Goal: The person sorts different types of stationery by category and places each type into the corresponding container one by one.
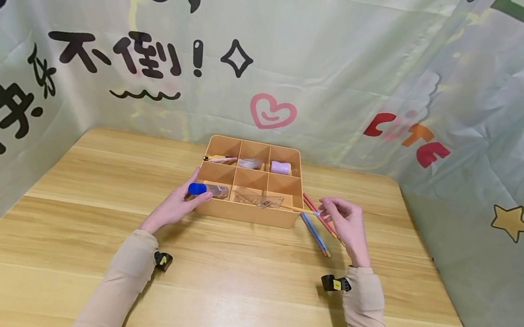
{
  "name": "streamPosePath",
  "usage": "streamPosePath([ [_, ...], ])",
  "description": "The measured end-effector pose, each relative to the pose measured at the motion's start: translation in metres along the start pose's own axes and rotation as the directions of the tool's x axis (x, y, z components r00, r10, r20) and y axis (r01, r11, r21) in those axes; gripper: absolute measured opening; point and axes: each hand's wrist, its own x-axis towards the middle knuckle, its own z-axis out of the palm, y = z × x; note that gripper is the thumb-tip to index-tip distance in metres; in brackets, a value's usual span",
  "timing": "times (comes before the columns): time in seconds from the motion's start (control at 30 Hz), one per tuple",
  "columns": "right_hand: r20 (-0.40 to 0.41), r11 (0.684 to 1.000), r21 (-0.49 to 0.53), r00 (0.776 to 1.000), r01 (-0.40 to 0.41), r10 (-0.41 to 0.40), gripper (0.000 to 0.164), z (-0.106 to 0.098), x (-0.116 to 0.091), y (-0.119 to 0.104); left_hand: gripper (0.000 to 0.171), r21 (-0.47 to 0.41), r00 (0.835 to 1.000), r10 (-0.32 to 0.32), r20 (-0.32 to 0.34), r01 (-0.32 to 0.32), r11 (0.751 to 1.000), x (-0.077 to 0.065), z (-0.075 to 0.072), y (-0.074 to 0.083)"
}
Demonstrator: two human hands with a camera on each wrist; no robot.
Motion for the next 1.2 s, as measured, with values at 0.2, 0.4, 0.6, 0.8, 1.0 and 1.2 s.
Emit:
streamPosePath([
  [0.2, -0.006, 1.0, -0.016, 1.0, -0.019, 0.019, 0.031, 0.0, 0.0, -0.001, 0.086, -0.001, 1.0, 0.003, -0.004, -0.003, 1.0, 0.0, 0.0, 0.0],
  [0.4, 0.004, 0.999, -0.031, 0.999, -0.042, 0.042, 0.025, 0.001, -0.004, -0.016, 0.086, 0.005, 1.0, 0.005, -0.003, -0.005, 1.0, 0.0, 0.0, 0.0],
  [0.6, 0.016, 0.994, -0.069, 0.996, -0.088, 0.089, 0.025, 0.001, -0.005, -0.021, 0.086, -0.002, 1.0, 0.004, -0.001, -0.004, 1.0, 0.0, 0.0, 0.002],
  [0.8, 0.028, 0.981, -0.149, 0.991, -0.126, 0.131, 0.03, -0.002, -0.002, 0.002, 0.086, 0.006, 1.0, 0.01, -0.003, -0.01, 1.0, 0.0, 0.0, 0.002],
  [1.0, 0.058, 0.974, -0.193, 0.99, -0.118, 0.131, 0.032, -0.002, -0.002, 0.008, 0.086, 0.005, 1.0, 0.01, -0.005, -0.01, 1.0, -0.001, 0.0, 0.003],
  [1.2, 0.128, 0.965, -0.254, 0.987, -0.057, 0.092, 0.026, 0.0, -0.002, 0.013, 0.086, 0.008, 1.0, 0.004, -0.004, -0.004, 1.0, -0.001, 0.0, 0.003],
])
